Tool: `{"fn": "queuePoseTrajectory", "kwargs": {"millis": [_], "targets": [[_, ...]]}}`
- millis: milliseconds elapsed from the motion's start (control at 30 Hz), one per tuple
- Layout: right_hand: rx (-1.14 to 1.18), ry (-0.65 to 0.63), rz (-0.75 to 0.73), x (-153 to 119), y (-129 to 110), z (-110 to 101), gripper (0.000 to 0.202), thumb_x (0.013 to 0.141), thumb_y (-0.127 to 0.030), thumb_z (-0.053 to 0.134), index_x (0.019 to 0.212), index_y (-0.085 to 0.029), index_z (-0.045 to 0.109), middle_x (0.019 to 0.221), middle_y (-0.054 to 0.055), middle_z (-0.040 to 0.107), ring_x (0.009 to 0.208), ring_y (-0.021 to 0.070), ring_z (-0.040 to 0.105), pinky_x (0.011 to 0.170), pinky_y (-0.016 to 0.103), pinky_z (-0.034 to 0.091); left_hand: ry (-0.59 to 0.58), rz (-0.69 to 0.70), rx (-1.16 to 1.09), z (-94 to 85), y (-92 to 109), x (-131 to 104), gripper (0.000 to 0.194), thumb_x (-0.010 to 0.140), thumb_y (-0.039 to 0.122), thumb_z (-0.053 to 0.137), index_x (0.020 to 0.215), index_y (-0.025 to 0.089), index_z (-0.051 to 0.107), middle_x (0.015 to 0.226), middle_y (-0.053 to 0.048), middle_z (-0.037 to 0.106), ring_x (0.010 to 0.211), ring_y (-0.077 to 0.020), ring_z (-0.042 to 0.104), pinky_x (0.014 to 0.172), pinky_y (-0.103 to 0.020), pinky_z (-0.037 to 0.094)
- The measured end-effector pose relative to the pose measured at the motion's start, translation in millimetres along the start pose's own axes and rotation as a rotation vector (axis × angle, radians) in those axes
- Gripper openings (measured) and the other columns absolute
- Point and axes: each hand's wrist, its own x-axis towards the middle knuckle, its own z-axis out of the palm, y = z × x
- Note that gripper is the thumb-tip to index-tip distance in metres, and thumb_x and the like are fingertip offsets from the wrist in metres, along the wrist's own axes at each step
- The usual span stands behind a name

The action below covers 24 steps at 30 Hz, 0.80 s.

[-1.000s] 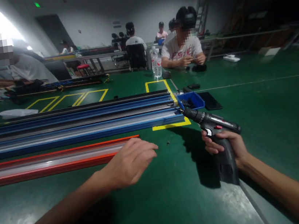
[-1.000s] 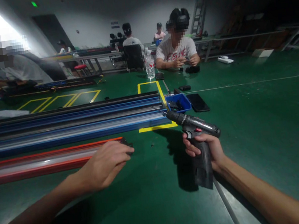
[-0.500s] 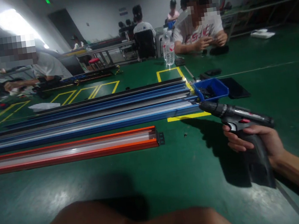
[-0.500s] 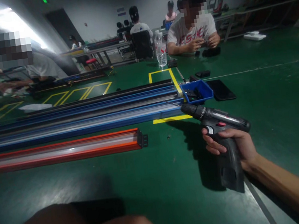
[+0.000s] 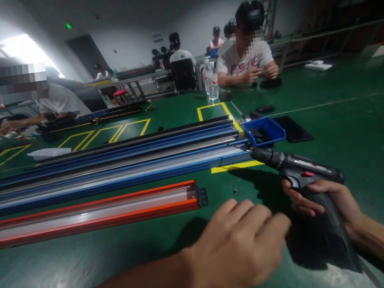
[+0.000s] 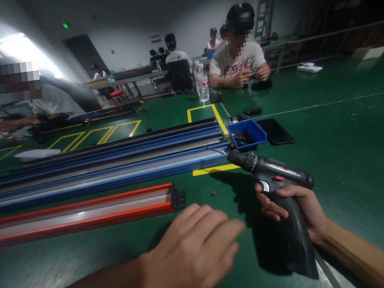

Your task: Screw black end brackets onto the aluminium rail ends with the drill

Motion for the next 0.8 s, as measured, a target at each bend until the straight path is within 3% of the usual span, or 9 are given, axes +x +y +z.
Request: {"fn": "queuePoseTrajectory", "kwargs": {"millis": [67, 133, 233, 567, 800], "targets": [[0.023, -0.023, 0.008, -0.5, 1.3, -1.3, 0.029, 0.075, -0.025, 0.066, 0.096, -0.009, 0.079, 0.067, 0.005, 0.062, 0.041, 0.004, 0.028, 0.047, 0.023, 0.043, 0.056, -0.097, 0.133, 19.1, -16.9, 19.2, 0.041, 0.106, 0.022, 0.03, 0.139, 0.018, 0.053, 0.112, -0.016, 0.067, 0.098, -0.0262, 0.065, 0.077, -0.045, 0.053], [0.03, -0.058, 0.024, 0.1, 2.4, -2.7, 0.029, 0.075, -0.025, 0.067, 0.097, -0.009, 0.079, 0.068, 0.005, 0.063, 0.04, 0.0035, 0.029, 0.047, 0.022, 0.046, 0.081, -0.18, 0.162, 36.7, -28.5, 27.8, 0.038, 0.106, 0.032, 0.038, 0.136, 0.015, 0.054, 0.11, -0.014, 0.066, 0.097, -0.0277, 0.063, 0.074, -0.044, 0.053], [0.026, -0.117, 0.05, 2.6, 3.8, -6.6, 0.031, 0.073, -0.023, 0.069, 0.098, -0.007, 0.079, 0.07, 0.006, 0.064, 0.04, 0.0041, 0.032, 0.048, 0.022, 0.048, 0.107, -0.262, 0.196, 54.2, -34.0, 28.8, 0.036, 0.105, 0.032, 0.044, 0.136, 0.016, 0.054, 0.116, -0.01, 0.065, 0.102, -0.0267, 0.061, 0.078, -0.042, 0.054], [0.069, -0.191, 0.075, 4.1, 6.0, -11.5, 0.032, 0.078, -0.02, 0.065, 0.103, -0.004, 0.076, 0.075, 0.006, 0.065, 0.042, 0.0048, 0.038, 0.052, 0.023, 0.05, 0.265, -0.199, 0.068, 81.4, -42.4, 23.2, 0.028, 0.097, 0.01, 0.05, 0.121, 0.011, 0.065, 0.116, -0.011, 0.068, 0.107, -0.025, 0.059, 0.092, -0.04, 0.056], [0.063, -0.158, 0.094, 3.3, 6.1, -8.0, 0.027, 0.078, -0.021, 0.065, 0.101, -0.011, 0.076, 0.072, 0.006, 0.066, 0.041, 0.0073, 0.035, 0.049, 0.025, 0.049, 0.395, -0.163, -0.064, 88.2, -46.6, 20.2, 0.029, 0.095, 0.003, 0.049, 0.115, 0.009, 0.07, 0.106, -0.01, 0.069, 0.103, -0.0227, 0.06, 0.093, -0.038, 0.059]]}}
